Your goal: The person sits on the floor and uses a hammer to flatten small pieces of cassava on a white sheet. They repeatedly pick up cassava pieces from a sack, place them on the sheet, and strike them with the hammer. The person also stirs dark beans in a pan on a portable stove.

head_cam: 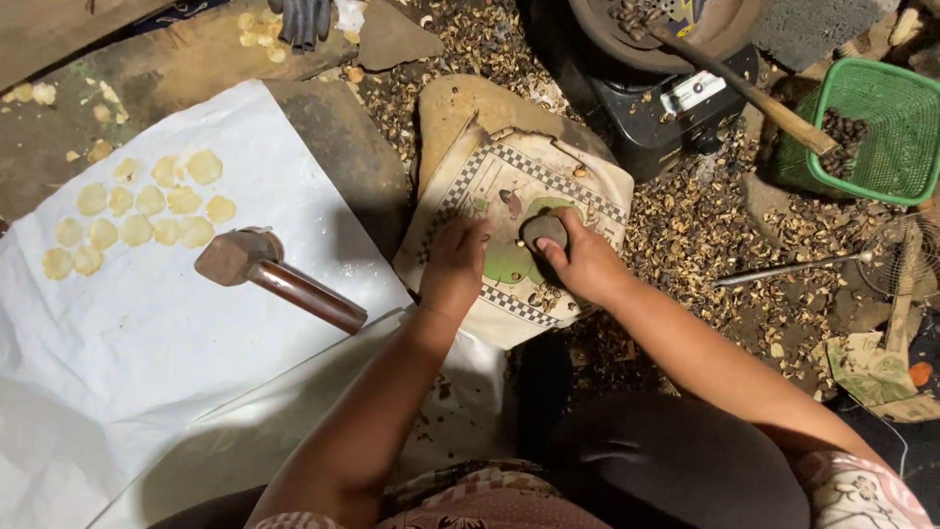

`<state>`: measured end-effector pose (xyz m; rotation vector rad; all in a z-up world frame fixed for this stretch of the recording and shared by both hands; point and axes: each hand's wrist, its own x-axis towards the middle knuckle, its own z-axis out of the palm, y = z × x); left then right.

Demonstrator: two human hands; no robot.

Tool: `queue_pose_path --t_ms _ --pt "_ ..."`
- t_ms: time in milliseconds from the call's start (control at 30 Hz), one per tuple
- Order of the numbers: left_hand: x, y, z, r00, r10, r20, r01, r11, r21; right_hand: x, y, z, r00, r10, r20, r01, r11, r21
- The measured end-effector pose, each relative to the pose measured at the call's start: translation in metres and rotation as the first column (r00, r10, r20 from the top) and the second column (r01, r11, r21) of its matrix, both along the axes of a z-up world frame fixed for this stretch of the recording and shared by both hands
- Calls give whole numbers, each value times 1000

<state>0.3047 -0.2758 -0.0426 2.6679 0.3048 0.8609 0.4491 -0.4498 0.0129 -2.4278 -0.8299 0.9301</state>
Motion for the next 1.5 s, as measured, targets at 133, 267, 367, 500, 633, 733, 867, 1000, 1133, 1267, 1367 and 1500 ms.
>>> queue_pose_path --t_ms 133,267,367,500,633,733,867,1000,1133,1267,1367,1500 --pt "5 3 -3 995 40 96 -28 992 -123 -8 8 8 975 165 148 -152 984 -98" --pt "19 -4 -28 998 26 49 -13 968 -250 -16 7 45 919 306 250 -273 949 -158" --pt "15 -10 -23 998 61 -36 -67 978 -197 -14 13 41 945 252 207 -227 964 -136" --pt "-4 -8 -5 994 80 -75 -88 989 -115 -25 21 37 899 303 317 -321 947 7" --pt "-6 -2 -20 997 64 -31 -66 997 -40 -19 26 45 954 220 205 -215 975 -46" --pt "-4 0 -26 999 29 -41 -32 997 -76 -4 20 10 999 22 47 -19 998 -53" --pt "-4 -1 -13 998 57 -41 -63 986 -157 2 22 7 997 47 54 -42 995 -94" --pt "7 4 -22 997 72 -34 -77 973 -219 -3 24 9 980 137 147 -122 987 -107" --pt "9 -2 -10 996 84 -35 -90 964 -252 -25 11 12 890 278 361 -255 961 -110" --pt "21 0 -25 997 78 -11 -79 974 -210 -20 10 42 806 413 425 -426 902 -68" --pt "20 -4 -23 993 99 -61 -110 970 -218 -10 14 53 933 323 160 -291 937 -194" --pt "1 -3 -4 990 119 -80 -127 986 -107 -10 24 23 903 264 339 -275 961 -16"
